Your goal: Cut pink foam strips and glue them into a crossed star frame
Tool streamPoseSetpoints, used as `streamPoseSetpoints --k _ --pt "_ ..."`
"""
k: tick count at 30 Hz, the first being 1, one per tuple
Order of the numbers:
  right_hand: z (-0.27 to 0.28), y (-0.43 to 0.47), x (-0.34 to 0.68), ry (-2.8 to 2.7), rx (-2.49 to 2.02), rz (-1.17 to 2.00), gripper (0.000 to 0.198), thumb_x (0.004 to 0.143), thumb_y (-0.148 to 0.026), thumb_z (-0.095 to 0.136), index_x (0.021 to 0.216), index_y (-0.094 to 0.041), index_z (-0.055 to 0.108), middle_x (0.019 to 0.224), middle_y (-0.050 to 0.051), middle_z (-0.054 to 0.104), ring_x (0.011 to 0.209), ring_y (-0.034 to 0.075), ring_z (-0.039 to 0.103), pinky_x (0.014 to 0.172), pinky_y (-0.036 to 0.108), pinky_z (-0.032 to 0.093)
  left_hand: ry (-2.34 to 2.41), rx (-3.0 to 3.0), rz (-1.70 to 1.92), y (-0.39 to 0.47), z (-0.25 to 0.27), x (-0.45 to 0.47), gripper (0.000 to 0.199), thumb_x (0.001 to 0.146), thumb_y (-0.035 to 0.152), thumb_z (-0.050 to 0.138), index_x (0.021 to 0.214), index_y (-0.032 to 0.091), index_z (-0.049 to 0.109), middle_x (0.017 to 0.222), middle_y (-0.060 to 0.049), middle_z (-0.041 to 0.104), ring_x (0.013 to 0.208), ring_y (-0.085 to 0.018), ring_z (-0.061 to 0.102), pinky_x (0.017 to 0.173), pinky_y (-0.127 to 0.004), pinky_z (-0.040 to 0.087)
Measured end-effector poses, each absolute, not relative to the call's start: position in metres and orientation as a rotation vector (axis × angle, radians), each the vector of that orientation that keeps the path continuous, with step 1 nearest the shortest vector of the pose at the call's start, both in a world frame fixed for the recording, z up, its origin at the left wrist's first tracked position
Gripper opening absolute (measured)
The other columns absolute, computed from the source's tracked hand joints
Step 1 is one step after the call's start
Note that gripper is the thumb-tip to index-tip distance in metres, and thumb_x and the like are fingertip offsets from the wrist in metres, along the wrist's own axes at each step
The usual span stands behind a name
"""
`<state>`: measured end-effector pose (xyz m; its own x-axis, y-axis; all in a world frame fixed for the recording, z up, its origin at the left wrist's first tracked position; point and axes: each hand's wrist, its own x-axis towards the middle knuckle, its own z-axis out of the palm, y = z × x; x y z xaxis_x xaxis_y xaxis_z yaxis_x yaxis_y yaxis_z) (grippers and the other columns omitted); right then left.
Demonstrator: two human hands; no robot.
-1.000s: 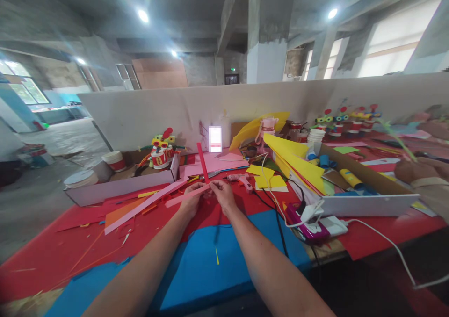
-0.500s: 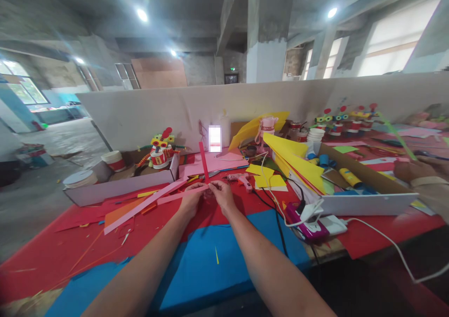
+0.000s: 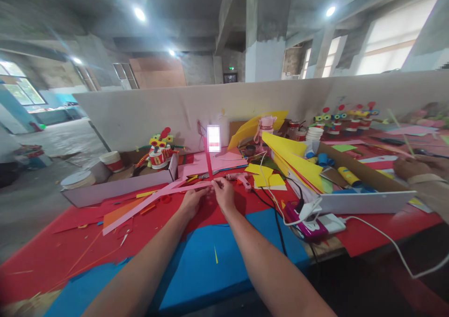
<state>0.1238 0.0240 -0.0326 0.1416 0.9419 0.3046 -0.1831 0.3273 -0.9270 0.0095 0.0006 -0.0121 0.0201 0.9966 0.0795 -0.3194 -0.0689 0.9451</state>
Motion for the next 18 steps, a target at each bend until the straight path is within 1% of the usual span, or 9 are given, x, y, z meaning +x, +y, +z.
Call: streamPoseSetpoints --k 3,8,11,15,18 --pt "-0.0319 0.0229 0.1226 -1.113 -0.855 1.035 0.029 0.069 -0.05 0.068 0.075 -0.022 0.064 0.067 0.001 0.067 0.063 0.019 0.063 0.062 0.032 0.054 0.876 1.028 1.377 0.001 -0.0116 0.0091 0.034 0.058 0.034 0.083 0.08 0.013 0.068 0.063 -0.002 0.065 0.053 -0.011 0.056 0.05 -0.023 0.044" --pt "-0.0291 0.0211 0.12 -1.019 -0.78 1.308 0.04 0.057 -0.055 0.077 0.07 -0.021 0.062 0.06 -0.002 0.061 0.057 0.016 0.059 0.059 0.032 0.056 0.959 1.094 1.459 0.0048 -0.0142 0.0034 0.031 0.059 0.038 0.082 0.067 0.013 0.066 0.058 -0.003 0.063 0.051 -0.012 0.056 0.051 -0.024 0.044" --pt "-0.0271 0.0204 0.1208 -0.967 -0.759 1.412 0.044 0.057 -0.06 0.076 0.068 -0.02 0.061 0.057 -0.004 0.058 0.054 0.015 0.058 0.057 0.032 0.056 0.981 1.126 1.452 0.0059 -0.0155 0.0022 0.03 0.06 0.038 0.081 0.067 0.013 0.066 0.055 -0.002 0.061 0.048 -0.011 0.053 0.048 -0.024 0.042" --pt "-0.027 0.0196 0.1208 -1.04 -0.731 1.398 0.044 0.054 -0.058 0.079 0.07 -0.019 0.065 0.057 -0.003 0.059 0.055 0.015 0.059 0.058 0.032 0.056 0.995 1.143 1.46 0.0068 -0.0174 0.0018 0.03 0.059 0.038 0.082 0.066 0.013 0.066 0.06 -0.003 0.065 0.052 -0.013 0.056 0.052 -0.024 0.043" --pt "-0.0289 0.0205 0.12 -1.049 -0.744 1.345 0.043 0.052 -0.057 0.079 0.067 -0.019 0.065 0.056 -0.003 0.059 0.055 0.016 0.059 0.057 0.032 0.055 1.003 1.138 1.463 0.0074 -0.0185 0.0012 0.031 0.059 0.039 0.082 0.065 0.014 0.064 0.058 -0.002 0.063 0.051 -0.013 0.055 0.051 -0.024 0.043"
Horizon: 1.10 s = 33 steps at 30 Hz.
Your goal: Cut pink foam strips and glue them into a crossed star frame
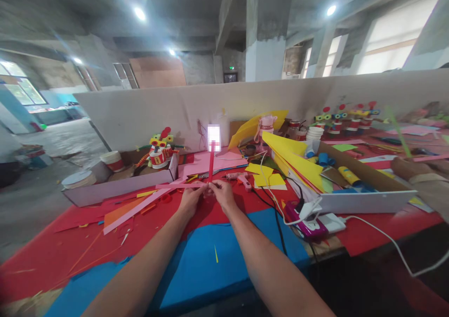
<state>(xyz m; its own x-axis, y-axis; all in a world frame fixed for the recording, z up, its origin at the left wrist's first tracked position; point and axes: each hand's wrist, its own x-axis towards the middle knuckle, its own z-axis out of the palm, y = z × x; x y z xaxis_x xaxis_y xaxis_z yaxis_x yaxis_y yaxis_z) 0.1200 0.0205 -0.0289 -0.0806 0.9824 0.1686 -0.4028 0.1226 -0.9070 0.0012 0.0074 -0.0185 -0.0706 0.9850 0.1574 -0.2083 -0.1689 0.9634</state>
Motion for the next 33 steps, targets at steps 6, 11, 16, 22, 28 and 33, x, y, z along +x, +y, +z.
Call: streamPoseSetpoints --k 6,11,16,22,28,33 --pt "-0.033 0.0243 0.1199 -1.075 -0.803 1.26 0.036 0.059 -0.053 0.076 0.065 -0.02 0.065 0.056 0.0 0.063 0.056 0.018 0.061 0.057 0.032 0.054 0.984 1.089 1.455 0.0089 -0.0182 0.0017 0.032 0.055 0.036 0.083 0.061 0.014 0.061 0.056 -0.002 0.061 0.051 -0.012 0.054 0.048 -0.023 0.04" --pt "-0.0335 0.025 0.1194 -1.051 -0.819 1.242 0.036 0.06 -0.052 0.075 0.067 -0.019 0.066 0.057 0.0 0.065 0.055 0.016 0.061 0.06 0.03 0.053 1.007 1.08 1.46 0.0076 -0.0152 0.0027 0.031 0.057 0.036 0.082 0.062 0.014 0.061 0.056 -0.001 0.06 0.05 -0.012 0.053 0.048 -0.023 0.039" --pt "-0.0288 0.0219 0.1183 -0.975 -0.774 1.36 0.041 0.051 -0.049 0.083 0.069 -0.017 0.065 0.059 -0.001 0.066 0.057 0.015 0.063 0.065 0.031 0.056 1.013 1.062 1.463 0.006 -0.0135 0.0016 0.032 0.057 0.038 0.082 0.063 0.014 0.062 0.054 -0.001 0.059 0.048 -0.011 0.051 0.047 -0.023 0.039" --pt "-0.0263 0.0207 0.1168 -0.852 -0.77 1.346 0.046 0.046 -0.045 0.086 0.073 -0.017 0.061 0.062 0.0 0.067 0.06 0.017 0.066 0.065 0.032 0.057 0.96 1.076 1.459 0.0089 -0.0154 0.0 0.034 0.06 0.041 0.081 0.066 0.014 0.062 0.052 0.002 0.056 0.045 -0.008 0.047 0.046 -0.021 0.037" --pt "-0.0317 0.0234 0.1177 -0.886 -0.804 1.299 0.043 0.047 -0.044 0.084 0.075 -0.017 0.064 0.066 0.0 0.069 0.061 0.017 0.066 0.064 0.031 0.055 0.959 1.115 1.415 0.0104 -0.0189 -0.0002 0.034 0.061 0.041 0.082 0.068 0.014 0.063 0.054 0.001 0.058 0.046 -0.008 0.048 0.047 -0.021 0.038" --pt "-0.0304 0.0217 0.1181 -0.917 -0.784 1.32 0.039 0.049 -0.045 0.083 0.068 -0.018 0.061 0.063 0.0 0.068 0.061 0.017 0.065 0.065 0.032 0.054 0.976 1.126 1.413 0.0098 -0.0196 0.0 0.035 0.061 0.042 0.082 0.071 0.014 0.065 0.058 0.0 0.062 0.048 -0.008 0.051 0.048 -0.021 0.039"
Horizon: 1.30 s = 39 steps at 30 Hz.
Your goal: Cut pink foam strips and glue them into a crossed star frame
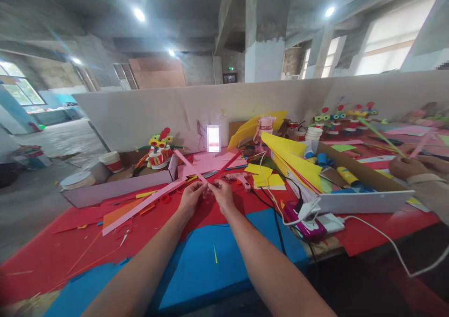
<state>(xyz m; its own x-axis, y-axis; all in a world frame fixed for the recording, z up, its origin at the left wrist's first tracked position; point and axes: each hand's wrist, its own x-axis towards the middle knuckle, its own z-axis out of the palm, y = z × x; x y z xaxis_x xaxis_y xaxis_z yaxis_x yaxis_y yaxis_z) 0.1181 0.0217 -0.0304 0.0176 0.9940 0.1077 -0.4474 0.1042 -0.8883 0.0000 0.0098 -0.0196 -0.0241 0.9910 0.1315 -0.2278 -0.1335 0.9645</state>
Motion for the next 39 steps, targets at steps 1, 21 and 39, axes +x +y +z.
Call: streamPoseSetpoints --k 1,21,39 --pt "-0.029 0.021 0.118 -0.92 -0.777 1.345 0.039 0.049 -0.045 0.083 0.066 -0.019 0.059 0.062 0.0 0.068 0.061 0.017 0.065 0.066 0.032 0.055 0.979 1.124 1.413 0.01 -0.019 0.0 0.034 0.061 0.042 0.081 0.072 0.014 0.066 0.059 0.0 0.063 0.048 -0.009 0.051 0.049 -0.021 0.039" --pt "-0.035 0.025 0.118 -0.92 -0.84 1.294 0.035 0.052 -0.047 0.08 0.06 -0.018 0.063 0.058 0.003 0.068 0.056 0.019 0.064 0.058 0.032 0.053 0.98 1.171 1.382 0.01 -0.019 0.001 0.037 0.059 0.044 0.083 0.071 0.014 0.065 0.062 -0.001 0.064 0.052 -0.01 0.053 0.051 -0.021 0.042" --pt "-0.023 0.021 0.121 -0.932 -0.732 1.428 0.021 0.055 -0.035 0.075 0.063 -0.019 0.065 0.061 0.001 0.069 0.063 0.02 0.066 0.064 0.033 0.054 1.001 1.127 1.474 0.009 -0.011 0.0 0.03 0.058 0.04 0.081 0.061 0.015 0.064 0.052 0.0 0.059 0.049 -0.009 0.05 0.05 -0.021 0.039"
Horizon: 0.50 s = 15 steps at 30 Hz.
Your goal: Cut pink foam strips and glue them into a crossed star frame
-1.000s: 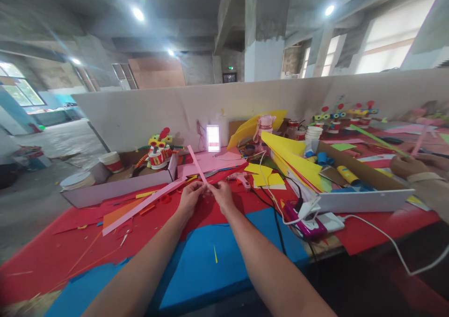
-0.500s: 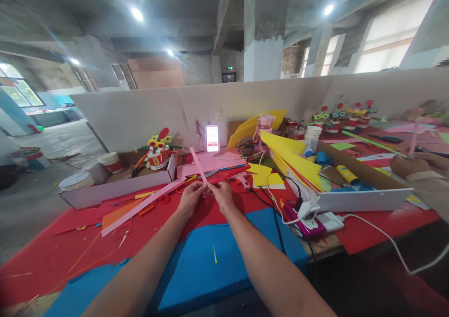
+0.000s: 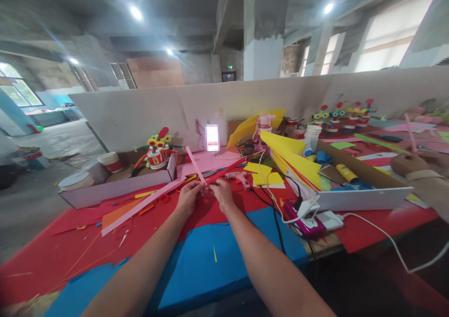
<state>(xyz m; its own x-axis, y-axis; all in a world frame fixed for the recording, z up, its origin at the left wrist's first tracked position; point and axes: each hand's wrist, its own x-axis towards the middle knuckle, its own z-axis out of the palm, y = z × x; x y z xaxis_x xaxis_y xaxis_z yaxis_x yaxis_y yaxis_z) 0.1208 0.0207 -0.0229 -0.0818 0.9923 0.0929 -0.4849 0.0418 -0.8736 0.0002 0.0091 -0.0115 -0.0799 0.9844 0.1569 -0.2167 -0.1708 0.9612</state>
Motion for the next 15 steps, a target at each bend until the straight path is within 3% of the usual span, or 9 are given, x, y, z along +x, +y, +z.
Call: streamPoseSetpoints --k 15 --pt "-0.0246 0.0172 0.1213 -0.855 -0.668 1.55 0.041 0.047 -0.045 0.087 0.069 -0.016 0.068 0.057 -0.001 0.063 0.057 0.015 0.063 0.064 0.034 0.058 1.02 1.084 1.433 0.011 -0.0174 -0.0017 0.032 0.056 0.039 0.083 0.064 0.014 0.064 0.054 -0.001 0.061 0.046 -0.009 0.051 0.047 -0.022 0.04"
